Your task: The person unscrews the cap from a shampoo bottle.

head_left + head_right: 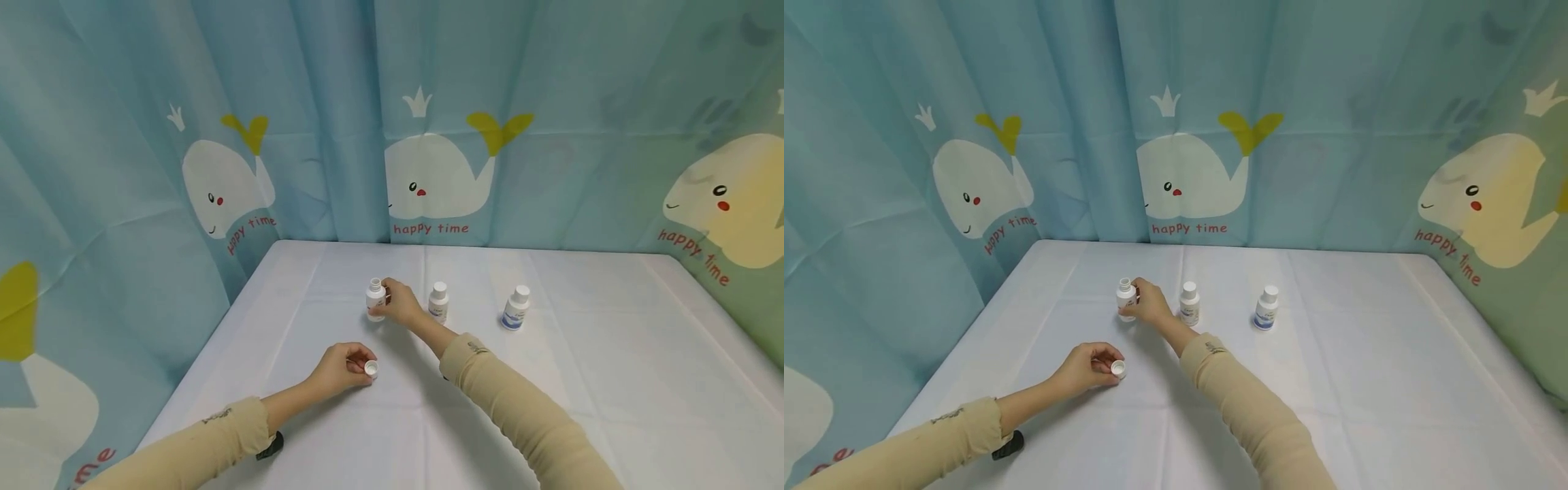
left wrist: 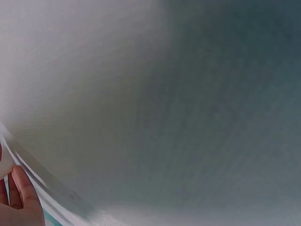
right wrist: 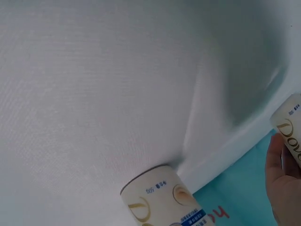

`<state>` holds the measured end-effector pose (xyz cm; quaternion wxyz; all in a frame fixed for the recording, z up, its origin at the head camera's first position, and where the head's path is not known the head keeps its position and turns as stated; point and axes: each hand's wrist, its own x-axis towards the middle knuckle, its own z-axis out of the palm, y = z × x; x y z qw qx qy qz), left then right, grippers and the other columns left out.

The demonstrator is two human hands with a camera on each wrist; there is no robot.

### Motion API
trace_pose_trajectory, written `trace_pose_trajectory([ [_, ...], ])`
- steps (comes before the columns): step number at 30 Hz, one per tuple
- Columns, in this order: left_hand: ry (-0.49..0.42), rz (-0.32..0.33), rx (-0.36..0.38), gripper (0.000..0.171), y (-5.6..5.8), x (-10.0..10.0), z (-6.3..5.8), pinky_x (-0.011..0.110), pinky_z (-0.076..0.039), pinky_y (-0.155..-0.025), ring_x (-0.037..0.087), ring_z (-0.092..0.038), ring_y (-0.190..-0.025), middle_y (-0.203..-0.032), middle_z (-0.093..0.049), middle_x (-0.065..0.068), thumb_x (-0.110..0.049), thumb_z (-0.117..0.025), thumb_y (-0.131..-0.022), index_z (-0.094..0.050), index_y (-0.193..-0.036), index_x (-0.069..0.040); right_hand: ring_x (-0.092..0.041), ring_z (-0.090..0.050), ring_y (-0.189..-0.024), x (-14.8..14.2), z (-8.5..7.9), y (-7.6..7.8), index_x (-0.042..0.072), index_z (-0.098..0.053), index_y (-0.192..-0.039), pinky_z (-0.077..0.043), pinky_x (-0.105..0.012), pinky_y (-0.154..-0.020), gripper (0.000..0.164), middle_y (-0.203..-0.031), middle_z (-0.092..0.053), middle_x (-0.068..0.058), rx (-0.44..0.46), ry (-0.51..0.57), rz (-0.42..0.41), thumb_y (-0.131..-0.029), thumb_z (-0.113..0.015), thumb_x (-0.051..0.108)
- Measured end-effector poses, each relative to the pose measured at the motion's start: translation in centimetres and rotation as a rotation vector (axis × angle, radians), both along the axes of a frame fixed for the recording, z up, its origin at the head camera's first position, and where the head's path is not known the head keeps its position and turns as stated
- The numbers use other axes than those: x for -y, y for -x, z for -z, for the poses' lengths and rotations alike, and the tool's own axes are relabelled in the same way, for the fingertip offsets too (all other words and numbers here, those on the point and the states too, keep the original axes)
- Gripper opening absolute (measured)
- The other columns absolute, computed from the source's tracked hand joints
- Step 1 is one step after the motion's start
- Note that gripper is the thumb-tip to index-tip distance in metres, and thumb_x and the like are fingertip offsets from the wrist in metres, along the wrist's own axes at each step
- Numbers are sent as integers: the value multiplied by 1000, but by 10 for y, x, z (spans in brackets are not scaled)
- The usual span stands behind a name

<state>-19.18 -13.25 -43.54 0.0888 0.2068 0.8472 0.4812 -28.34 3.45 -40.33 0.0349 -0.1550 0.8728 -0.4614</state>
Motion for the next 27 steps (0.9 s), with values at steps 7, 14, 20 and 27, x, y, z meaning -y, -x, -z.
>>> trace_pose_trajectory([
  [7,14,24,25,26,1,5,-1,16,-53,-67,12,-60,-80,-87,-66,14,4,-77,-72,-65,-95,6,-30,-64,-96,6,4,0,-6,-55,-109,-54,-36,-80,43,-108,-65,-20,10,-28,15,-75,-78,4],
  [14,61,38,18,25,5,5,-2,14,-50,-67,7,-56,-78,-86,-65,11,4,-76,-73,-64,-94,4,-30,-62,-94,8,3,0,-6,-55,-110,-53,-38,-81,45,-105,-65,-20,-7,-77,33,-74,-79,6],
  [20,75,58,2,24,3,5,-4,14,-48,-64,8,-52,-75,-84,-61,8,5,-74,-74,-60,-93,3,-29,-62,-94,11,6,1,-4,-55,-110,-52,-38,-81,46,-105,-65,-19,-11,-119,39,-73,-80,7],
  [27,83,63,11,23,4,5,-5,14,-47,-64,9,-52,-75,-83,-60,8,6,-73,-74,-60,-92,3,-31,-62,-100,13,6,-1,-4,-53,-113,-51,-40,-87,49,-108,-65,-19,-2,-141,43,-73,-80,6],
])
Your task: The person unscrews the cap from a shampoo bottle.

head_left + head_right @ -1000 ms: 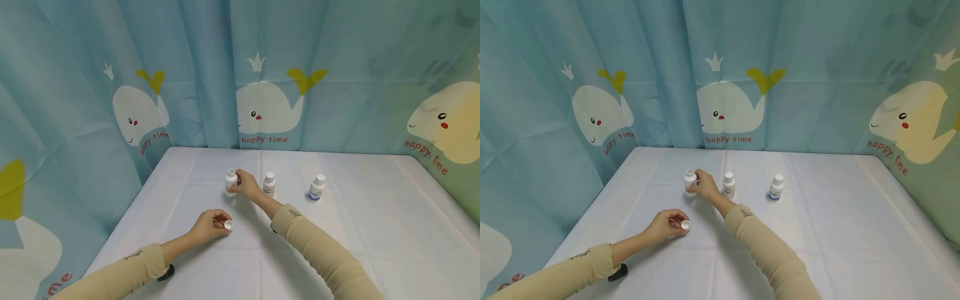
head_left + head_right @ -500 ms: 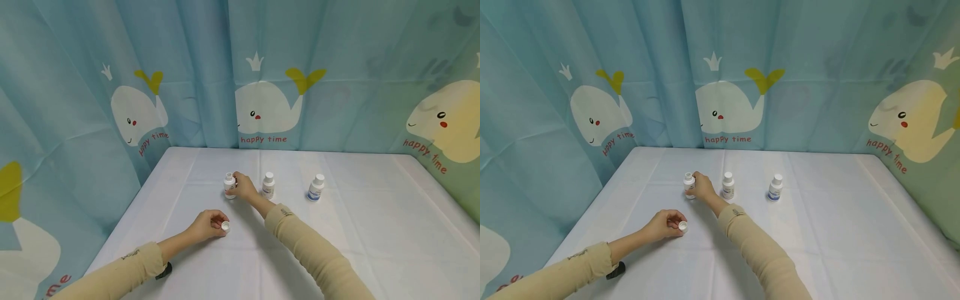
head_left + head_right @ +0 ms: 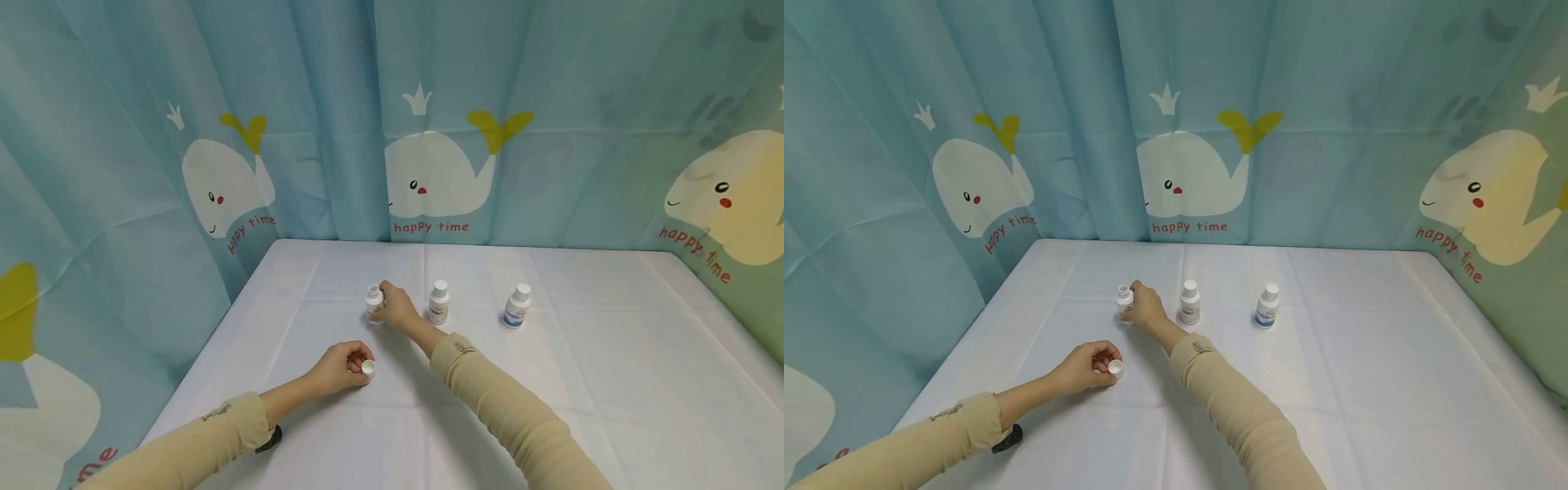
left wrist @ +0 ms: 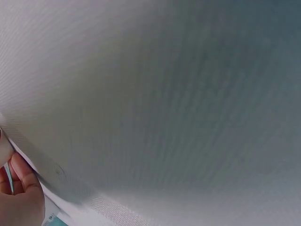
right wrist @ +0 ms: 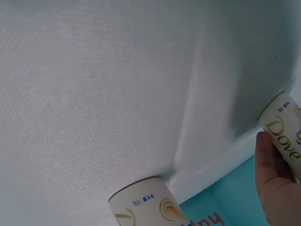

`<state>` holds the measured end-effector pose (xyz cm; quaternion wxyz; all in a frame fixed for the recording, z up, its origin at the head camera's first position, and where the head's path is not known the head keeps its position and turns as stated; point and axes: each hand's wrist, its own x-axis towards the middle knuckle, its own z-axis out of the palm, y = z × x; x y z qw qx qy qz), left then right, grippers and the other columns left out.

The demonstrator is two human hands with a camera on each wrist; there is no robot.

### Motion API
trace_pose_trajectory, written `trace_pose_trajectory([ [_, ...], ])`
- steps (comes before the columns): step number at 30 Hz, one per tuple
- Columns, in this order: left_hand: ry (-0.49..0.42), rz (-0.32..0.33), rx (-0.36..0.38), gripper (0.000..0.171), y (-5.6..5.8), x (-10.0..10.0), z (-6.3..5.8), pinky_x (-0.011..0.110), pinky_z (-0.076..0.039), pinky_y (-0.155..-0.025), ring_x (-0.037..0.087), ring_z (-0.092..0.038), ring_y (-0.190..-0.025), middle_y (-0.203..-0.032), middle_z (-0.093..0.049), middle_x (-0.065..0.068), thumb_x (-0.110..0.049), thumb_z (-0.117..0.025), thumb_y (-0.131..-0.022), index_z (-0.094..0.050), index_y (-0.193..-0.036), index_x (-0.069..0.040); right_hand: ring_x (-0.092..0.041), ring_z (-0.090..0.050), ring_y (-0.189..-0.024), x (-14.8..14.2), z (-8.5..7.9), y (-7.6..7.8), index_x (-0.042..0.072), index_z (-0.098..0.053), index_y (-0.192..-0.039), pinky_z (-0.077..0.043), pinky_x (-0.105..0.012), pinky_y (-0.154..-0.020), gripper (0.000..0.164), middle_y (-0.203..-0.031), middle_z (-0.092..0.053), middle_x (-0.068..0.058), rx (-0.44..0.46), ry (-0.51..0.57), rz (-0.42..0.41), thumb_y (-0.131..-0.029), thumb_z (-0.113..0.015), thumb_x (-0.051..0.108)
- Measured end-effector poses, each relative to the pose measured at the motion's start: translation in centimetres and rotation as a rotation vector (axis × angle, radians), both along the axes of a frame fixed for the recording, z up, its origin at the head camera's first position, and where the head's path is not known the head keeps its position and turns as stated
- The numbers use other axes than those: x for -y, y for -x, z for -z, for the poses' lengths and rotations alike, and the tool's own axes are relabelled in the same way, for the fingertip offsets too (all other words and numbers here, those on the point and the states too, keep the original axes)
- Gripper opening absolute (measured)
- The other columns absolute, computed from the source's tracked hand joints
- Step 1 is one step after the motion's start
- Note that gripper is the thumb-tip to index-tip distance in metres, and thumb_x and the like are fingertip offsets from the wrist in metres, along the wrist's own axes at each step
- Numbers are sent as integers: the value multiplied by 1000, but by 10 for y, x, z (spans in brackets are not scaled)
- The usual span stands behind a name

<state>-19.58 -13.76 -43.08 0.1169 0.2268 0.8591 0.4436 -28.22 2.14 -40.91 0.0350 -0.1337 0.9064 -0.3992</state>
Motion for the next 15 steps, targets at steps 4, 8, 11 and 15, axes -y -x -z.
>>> trace_pose_trajectory([
  [4,2,0,-4,22,0,0,1,14,-46,-63,8,-51,-73,-83,-60,7,7,-72,-74,-60,-92,3,-32,-62,-103,0,0,-1,-4,-53,-114,-51,-42,-90,49,-111,-65,-19,-1,-3,4,-74,-79,6],
  [8,6,-10,5,23,-1,0,1,13,-45,-62,8,-50,-72,-81,-59,6,8,-72,-73,-60,-92,3,-33,-62,-104,1,2,-2,-4,-52,-114,-50,-43,-91,49,-111,-64,-20,8,5,15,-74,-79,6],
  [11,2,-12,4,23,-1,0,-1,13,-45,-62,8,-50,-71,-81,-59,7,9,-72,-72,-60,-92,3,-33,-62,-103,1,2,-2,-4,-52,-113,-50,-43,-91,49,-110,-64,-20,18,16,26,-74,-79,6],
  [15,-12,-12,3,24,-3,-1,-1,13,-45,-62,8,-50,-72,-81,-59,8,9,-73,-72,-60,-92,4,-34,-61,-105,2,3,-3,-4,-50,-114,-50,-43,-93,49,-111,-64,-21,34,15,29,-74,-78,5],
])
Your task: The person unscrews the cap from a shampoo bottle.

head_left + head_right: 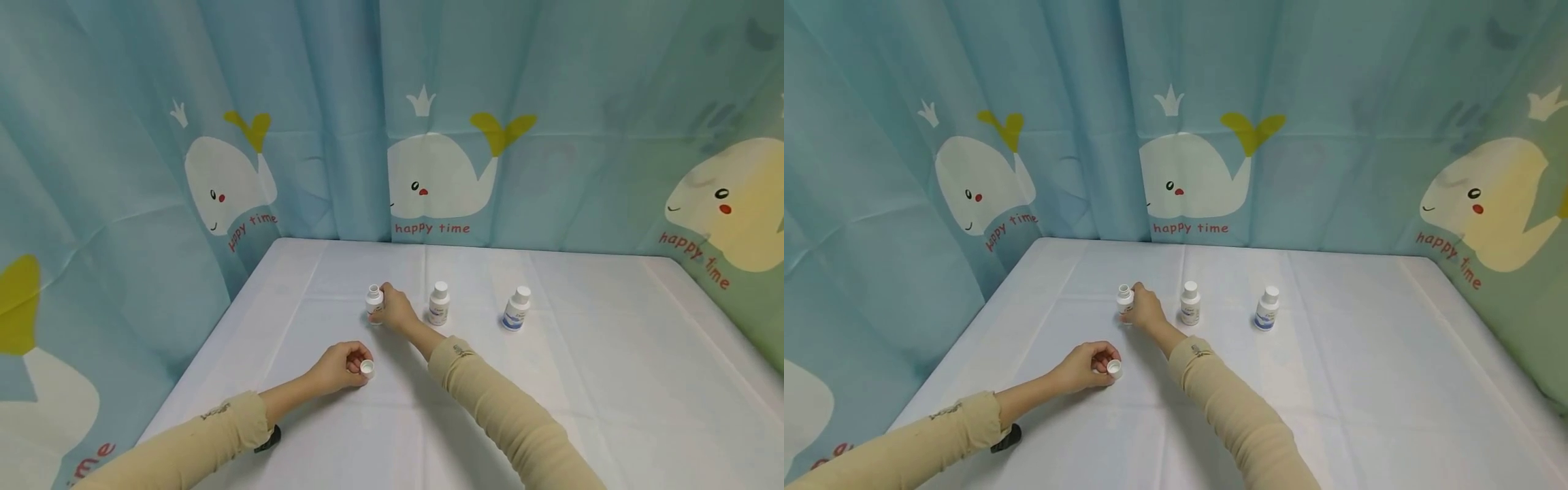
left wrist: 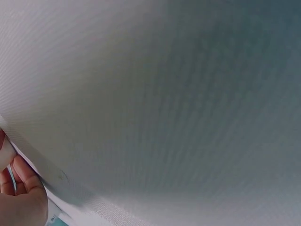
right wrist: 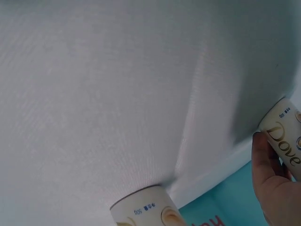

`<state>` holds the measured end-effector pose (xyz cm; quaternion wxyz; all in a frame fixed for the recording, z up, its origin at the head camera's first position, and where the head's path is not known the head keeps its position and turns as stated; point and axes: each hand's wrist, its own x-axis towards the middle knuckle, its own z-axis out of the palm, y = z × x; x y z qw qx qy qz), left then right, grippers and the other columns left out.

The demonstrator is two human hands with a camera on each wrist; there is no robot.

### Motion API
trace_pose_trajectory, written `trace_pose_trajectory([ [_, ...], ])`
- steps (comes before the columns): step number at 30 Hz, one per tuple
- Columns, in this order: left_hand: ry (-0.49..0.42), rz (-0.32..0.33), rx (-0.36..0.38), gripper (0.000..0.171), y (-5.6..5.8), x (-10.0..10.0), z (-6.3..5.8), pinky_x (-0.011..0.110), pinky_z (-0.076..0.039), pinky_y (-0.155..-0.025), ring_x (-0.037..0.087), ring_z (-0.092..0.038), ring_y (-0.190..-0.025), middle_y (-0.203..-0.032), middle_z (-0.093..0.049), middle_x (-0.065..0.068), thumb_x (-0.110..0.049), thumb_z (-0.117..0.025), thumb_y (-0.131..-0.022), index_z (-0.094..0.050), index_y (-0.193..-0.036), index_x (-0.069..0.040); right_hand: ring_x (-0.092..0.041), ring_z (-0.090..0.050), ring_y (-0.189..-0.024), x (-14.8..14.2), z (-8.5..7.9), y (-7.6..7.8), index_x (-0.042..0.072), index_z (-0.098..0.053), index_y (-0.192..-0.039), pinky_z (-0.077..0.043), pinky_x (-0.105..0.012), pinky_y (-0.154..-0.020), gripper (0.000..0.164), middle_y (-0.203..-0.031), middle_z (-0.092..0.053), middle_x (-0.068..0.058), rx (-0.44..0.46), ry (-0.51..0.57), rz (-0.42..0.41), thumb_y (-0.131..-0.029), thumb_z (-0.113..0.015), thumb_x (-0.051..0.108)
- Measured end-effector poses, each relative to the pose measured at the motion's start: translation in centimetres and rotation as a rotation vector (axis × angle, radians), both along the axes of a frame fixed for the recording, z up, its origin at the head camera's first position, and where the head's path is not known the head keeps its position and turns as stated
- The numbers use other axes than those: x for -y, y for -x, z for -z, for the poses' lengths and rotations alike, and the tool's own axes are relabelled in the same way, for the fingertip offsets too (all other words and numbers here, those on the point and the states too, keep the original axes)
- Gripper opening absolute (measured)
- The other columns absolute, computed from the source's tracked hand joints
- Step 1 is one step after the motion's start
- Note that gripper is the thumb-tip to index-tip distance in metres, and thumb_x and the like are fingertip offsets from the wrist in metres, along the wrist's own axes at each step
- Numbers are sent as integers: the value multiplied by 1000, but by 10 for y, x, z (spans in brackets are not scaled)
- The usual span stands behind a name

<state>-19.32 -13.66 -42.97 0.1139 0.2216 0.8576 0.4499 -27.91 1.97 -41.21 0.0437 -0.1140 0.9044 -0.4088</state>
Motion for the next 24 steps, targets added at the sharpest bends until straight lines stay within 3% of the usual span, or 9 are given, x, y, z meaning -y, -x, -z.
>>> trace_pose_trajectory([
  [8,24,-9,-9,26,-2,-1,3,13,-45,-63,8,-50,-72,-82,-59,7,8,-73,-72,-61,-95,6,-36,-59,-110,-1,1,0,-3,-48,-115,-47,-45,-97,52,-116,-62,-22,22,3,-22,-73,-79,3],
  [15,41,-17,-11,28,0,0,4,13,-45,-64,8,-51,-74,-84,-60,8,8,-73,-72,-62,-97,7,-36,-58,-111,-8,-2,-1,1,-43,-127,-47,-45,-96,64,-120,-59,-23,61,-17,-65,-73,-78,3],
  [24,55,-29,7,38,0,1,4,15,-47,-66,9,-52,-77,-88,-61,8,4,-77,-71,-61,-105,9,-36,-57,-110,-18,-3,-4,3,-41,-131,-47,-44,-95,68,-121,-59,-22,91,-26,-36,-75,-78,7],
])
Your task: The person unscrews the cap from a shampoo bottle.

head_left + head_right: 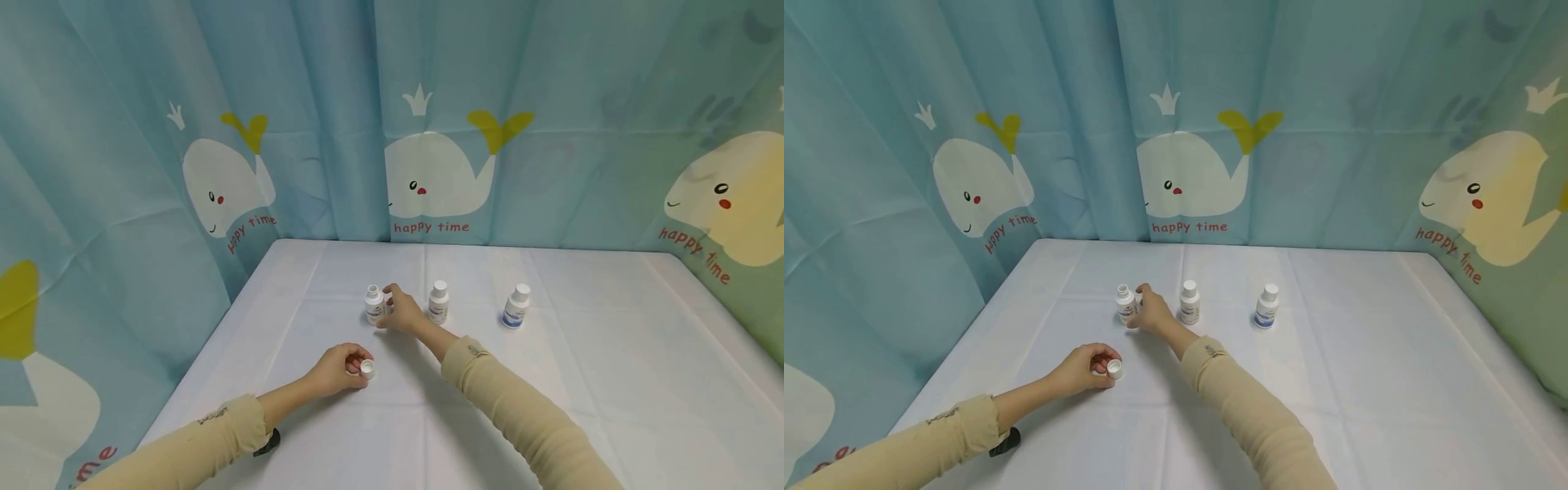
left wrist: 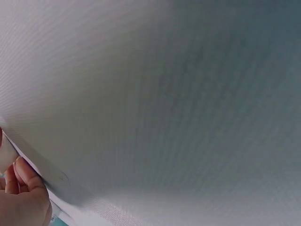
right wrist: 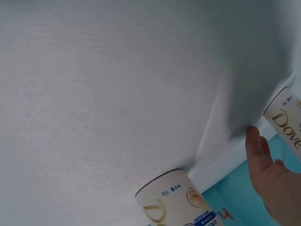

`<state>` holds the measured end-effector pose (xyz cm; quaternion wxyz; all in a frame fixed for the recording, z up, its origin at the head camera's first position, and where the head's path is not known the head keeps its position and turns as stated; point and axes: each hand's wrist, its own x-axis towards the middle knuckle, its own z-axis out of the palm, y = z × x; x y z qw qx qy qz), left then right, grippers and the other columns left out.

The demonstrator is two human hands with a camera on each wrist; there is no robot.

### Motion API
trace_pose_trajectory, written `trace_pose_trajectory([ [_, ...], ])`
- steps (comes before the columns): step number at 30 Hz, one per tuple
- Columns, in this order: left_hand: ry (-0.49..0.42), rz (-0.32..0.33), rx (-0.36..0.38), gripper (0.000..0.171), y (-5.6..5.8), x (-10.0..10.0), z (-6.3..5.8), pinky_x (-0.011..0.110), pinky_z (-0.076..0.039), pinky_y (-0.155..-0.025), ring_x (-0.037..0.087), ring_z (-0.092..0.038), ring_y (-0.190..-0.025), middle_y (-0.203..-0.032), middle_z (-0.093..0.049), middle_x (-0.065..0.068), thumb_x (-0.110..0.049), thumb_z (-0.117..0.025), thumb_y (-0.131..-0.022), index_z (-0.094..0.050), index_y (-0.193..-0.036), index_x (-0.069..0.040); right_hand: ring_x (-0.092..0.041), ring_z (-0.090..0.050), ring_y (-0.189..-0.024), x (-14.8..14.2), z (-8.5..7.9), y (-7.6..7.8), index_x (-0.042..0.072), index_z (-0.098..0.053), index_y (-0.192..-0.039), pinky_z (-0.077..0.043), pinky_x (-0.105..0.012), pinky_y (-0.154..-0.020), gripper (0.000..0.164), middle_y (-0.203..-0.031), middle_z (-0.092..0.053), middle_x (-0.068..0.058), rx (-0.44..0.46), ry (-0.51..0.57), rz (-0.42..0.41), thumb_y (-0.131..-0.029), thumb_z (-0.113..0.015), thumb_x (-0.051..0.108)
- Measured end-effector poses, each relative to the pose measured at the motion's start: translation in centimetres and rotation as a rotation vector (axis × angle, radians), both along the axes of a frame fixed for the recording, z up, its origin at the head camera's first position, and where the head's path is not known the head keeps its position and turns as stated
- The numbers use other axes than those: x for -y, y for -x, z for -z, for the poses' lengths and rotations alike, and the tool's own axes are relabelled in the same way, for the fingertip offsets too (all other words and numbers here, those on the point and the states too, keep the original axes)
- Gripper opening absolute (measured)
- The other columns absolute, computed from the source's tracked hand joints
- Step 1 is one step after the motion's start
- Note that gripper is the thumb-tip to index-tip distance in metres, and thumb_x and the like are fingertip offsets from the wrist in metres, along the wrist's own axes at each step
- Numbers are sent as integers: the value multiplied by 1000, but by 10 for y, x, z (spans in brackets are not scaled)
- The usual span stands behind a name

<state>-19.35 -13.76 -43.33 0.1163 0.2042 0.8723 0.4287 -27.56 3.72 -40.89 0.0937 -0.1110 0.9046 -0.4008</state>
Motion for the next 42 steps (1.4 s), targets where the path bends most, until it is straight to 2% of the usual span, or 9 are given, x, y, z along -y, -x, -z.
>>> trace_pose_trajectory([
  [4,-3,10,13,58,0,1,-2,16,-48,-68,10,-52,-79,-93,-60,9,-5,-80,-72,-54,-121,11,-37,-57,-111,-4,1,-3,2,-41,-130,-47,-45,-95,65,-122,-58,-24,-19,3,8,-77,-77,10],
  [7,-16,6,33,65,1,3,-5,16,-50,-70,11,-54,-81,-96,-61,11,-13,-79,-76,-48,-128,10,-38,-56,-112,-6,1,-7,0,-41,-130,-47,-46,-96,64,-123,-56,-25,-30,33,10,-77,-76,10],
  [14,-27,-43,39,56,2,10,-9,18,-51,-72,15,-60,-86,-99,-64,14,-20,-72,-84,-50,-127,8,-36,-58,-108,-15,1,-13,1,-42,-130,-50,-45,-91,61,-122,-57,-24,-30,54,34,-79,-75,10],
  [20,-11,-91,24,47,3,11,-15,27,-52,-76,19,-62,-90,-101,-65,12,-22,-70,-86,-56,-124,3,-37,-62,-102,-25,2,-20,-2,-44,-128,-54,-42,-84,57,-116,-59,-24,-34,48,1,-81,-73,9],
  [27,-24,-100,28,39,7,13,-17,34,-53,-82,21,-61,-94,-106,-65,13,-24,-66,-89,-60,-118,1,-30,-65,-91,-35,1,-31,-3,-56,-113,-55,-37,-80,36,-102,-64,-18,-65,52,-30,-82,-70,8],
  [34,-30,-92,17,35,9,10,-17,33,-53,-83,22,-61,-94,-105,-66,14,-21,-65,-89,-61,-116,2,-25,-65,-82,-47,1,-39,-7,-60,-102,-55,-33,-75,25,-92,-65,-16,-101,72,-103,-84,-68,7],
  [40,-59,-95,18,32,14,6,-20,23,-53,-74,20,-61,-92,-103,-66,14,-17,-64,-90,-61,-115,2,-21,-63,-81,-64,1,-46,-8,-61,-100,-54,-30,-76,22,-91,-65,-16,-144,86,-186,-85,-66,7],
  [42,-63,-77,0,31,16,4,-21,21,-53,-74,20,-62,-91,-102,-67,15,-16,-63,-90,-61,-115,3,-22,-63,-82,-71,2,-49,-9,-61,-100,-54,-30,-75,22,-92,-65,-17,-123,115,-204,-86,-65,7],
])
